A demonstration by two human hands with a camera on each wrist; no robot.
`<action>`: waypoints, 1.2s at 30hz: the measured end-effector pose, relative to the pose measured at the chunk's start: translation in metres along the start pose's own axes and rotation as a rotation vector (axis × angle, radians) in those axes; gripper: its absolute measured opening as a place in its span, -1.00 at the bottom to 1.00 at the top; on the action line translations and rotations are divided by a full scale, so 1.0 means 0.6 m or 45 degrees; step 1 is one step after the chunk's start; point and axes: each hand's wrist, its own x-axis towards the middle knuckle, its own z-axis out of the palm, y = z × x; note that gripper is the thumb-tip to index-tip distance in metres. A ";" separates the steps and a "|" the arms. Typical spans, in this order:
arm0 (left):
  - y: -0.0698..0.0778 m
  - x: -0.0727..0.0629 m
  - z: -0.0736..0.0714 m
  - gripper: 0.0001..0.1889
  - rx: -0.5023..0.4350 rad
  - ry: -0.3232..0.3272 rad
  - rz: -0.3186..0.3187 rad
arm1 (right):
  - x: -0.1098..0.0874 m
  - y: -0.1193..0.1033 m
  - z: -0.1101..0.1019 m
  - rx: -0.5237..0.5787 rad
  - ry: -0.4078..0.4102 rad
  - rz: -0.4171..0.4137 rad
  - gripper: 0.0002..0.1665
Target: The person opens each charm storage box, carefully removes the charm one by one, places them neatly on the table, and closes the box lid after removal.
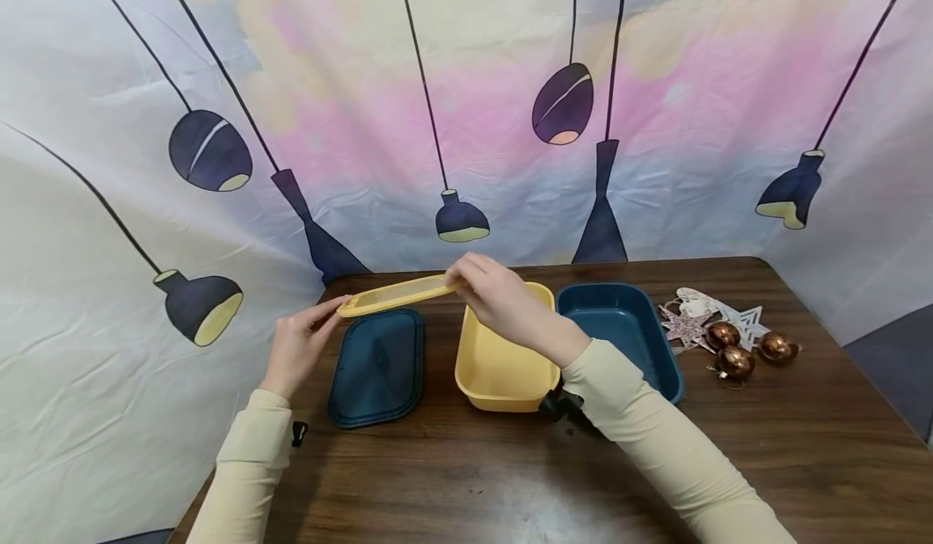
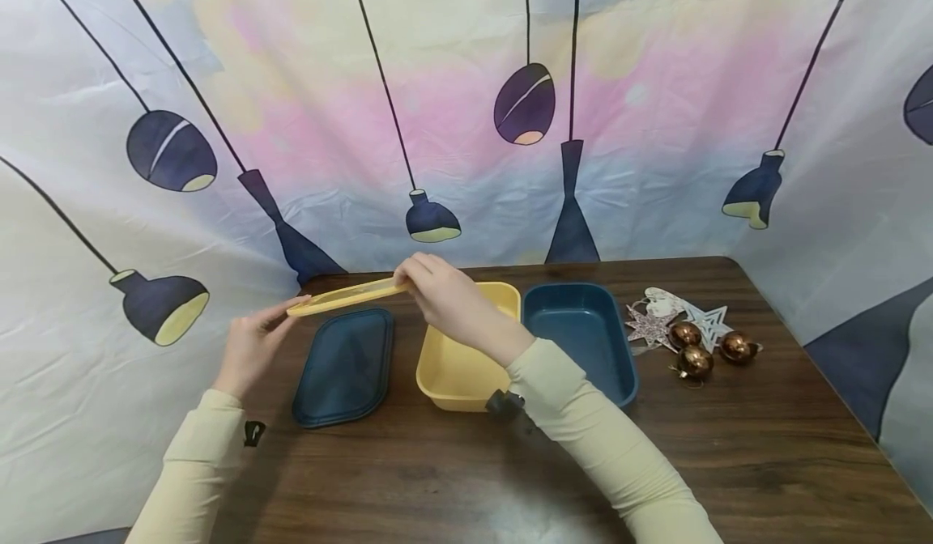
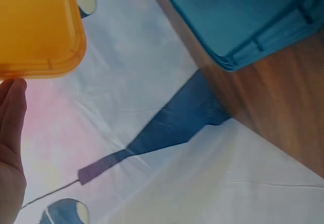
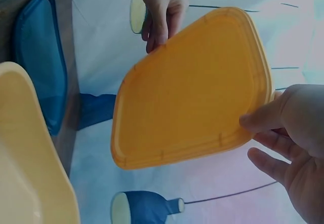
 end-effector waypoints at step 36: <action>0.085 0.053 -0.012 -0.74 -0.067 0.263 0.246 | 0.012 0.030 -0.091 0.164 0.177 -0.019 -0.70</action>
